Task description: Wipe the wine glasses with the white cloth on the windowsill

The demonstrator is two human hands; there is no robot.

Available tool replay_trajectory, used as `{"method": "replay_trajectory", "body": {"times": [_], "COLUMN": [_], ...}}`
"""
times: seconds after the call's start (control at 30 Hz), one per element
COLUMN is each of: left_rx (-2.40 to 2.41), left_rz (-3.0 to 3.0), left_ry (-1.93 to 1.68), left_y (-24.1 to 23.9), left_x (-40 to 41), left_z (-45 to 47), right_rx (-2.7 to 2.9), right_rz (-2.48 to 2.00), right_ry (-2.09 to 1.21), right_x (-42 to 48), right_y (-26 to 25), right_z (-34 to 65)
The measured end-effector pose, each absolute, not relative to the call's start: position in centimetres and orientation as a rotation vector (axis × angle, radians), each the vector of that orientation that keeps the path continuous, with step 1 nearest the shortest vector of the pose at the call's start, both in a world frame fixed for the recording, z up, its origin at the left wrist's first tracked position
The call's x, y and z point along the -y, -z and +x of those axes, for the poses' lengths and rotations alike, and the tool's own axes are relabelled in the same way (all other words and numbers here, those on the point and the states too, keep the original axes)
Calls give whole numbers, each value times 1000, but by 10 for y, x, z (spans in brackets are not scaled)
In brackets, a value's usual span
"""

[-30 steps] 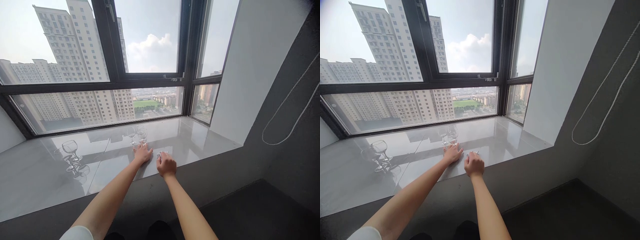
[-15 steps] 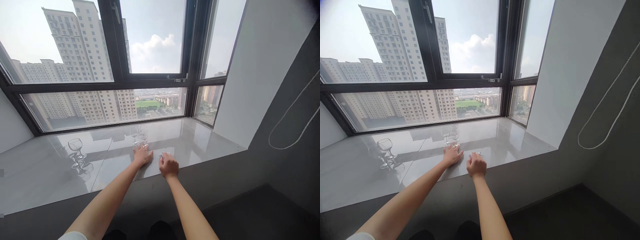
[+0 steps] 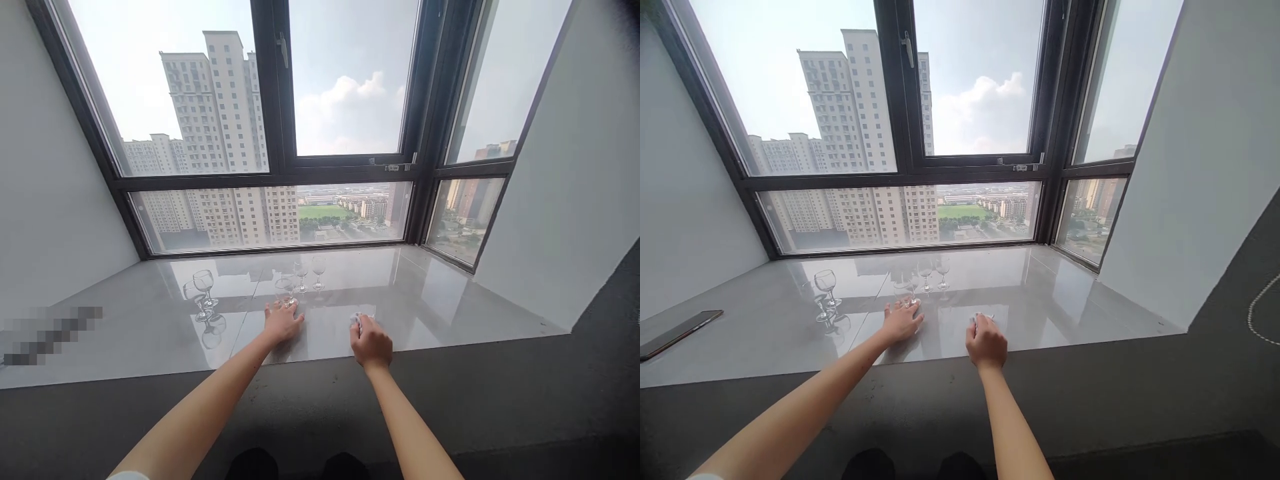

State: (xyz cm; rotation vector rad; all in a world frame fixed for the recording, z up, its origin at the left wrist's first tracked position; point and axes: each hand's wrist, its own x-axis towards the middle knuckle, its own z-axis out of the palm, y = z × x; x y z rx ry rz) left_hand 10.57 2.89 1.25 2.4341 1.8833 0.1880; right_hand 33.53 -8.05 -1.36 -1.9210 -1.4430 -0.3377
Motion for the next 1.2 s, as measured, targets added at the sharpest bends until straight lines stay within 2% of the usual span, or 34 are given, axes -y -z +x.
{"method": "replay_trajectory", "body": {"times": [0.6,1.2], "left_rx": [-2190,-2140], "left_rz": [2153,2190], "left_ry": [-133,-160], "left_y": [-17,-3], "left_x": [-63,-90], "left_z": [-28,-77], "right_rx": [1426,1427], "right_rz": [-1922,-1920], "right_ry": [380,384], "right_x": [79,80], "right_y": [16,16], "right_z": [334,336]}}
